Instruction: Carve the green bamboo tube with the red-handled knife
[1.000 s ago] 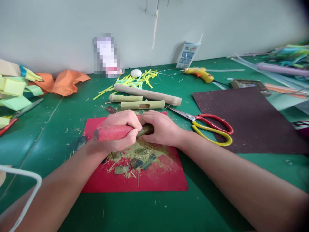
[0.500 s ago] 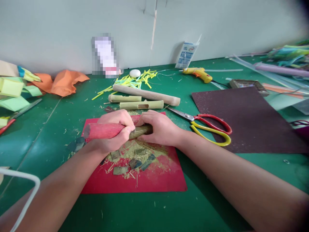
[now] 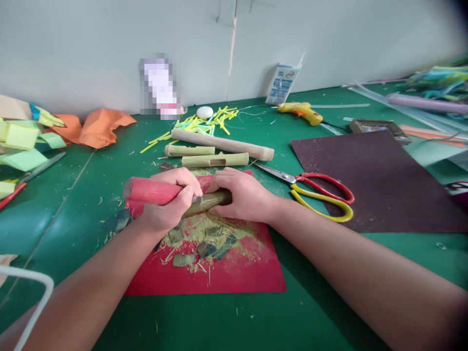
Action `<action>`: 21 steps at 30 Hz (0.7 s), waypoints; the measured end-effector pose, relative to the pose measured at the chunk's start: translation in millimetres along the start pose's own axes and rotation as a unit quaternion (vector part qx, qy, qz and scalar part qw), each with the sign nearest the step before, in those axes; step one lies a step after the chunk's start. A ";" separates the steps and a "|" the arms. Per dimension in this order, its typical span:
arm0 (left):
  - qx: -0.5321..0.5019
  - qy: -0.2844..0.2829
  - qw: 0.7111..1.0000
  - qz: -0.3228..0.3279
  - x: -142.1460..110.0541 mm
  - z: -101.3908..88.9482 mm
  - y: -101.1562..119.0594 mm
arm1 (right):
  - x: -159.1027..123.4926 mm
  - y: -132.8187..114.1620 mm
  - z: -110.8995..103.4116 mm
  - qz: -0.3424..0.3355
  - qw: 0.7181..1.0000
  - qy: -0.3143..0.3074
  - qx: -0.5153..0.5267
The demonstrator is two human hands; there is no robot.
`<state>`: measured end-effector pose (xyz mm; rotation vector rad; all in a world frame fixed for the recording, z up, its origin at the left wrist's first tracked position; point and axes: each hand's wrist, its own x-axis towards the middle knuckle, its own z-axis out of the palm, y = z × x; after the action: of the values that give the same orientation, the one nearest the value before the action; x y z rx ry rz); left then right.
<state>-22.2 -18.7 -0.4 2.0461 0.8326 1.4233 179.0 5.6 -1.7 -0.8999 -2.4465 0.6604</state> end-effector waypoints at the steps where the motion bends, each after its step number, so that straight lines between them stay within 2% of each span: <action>1: -0.010 -0.004 1.000 -0.009 1.2 0.6 1.1 | 0.2 0.2 0.0 -0.003 1.000 0.001 -0.001; 7: 0.005 -0.064 0.997 -0.039 7.1 0.0 10.9 | 0.6 0.9 -0.2 -0.003 1.000 -0.003 -0.029; 12: 0.005 -0.106 0.994 -0.020 8.4 -3.2 10.6 | 0.4 1.0 0.2 -0.005 0.999 -0.003 -0.033; 18: 0.005 -0.120 0.993 0.002 8.5 -2.7 7.3 | 0.6 2.4 1.3 -0.016 0.999 0.006 -0.028; 21: 0.034 -0.115 0.993 -0.008 8.8 -2.3 10.5 | 0.7 2.4 1.3 -0.016 0.999 0.008 -0.032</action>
<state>-20.1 -19.3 13.3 2.1982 0.8070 1.1375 178.9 7.4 -3.9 -0.8854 -2.4744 0.5644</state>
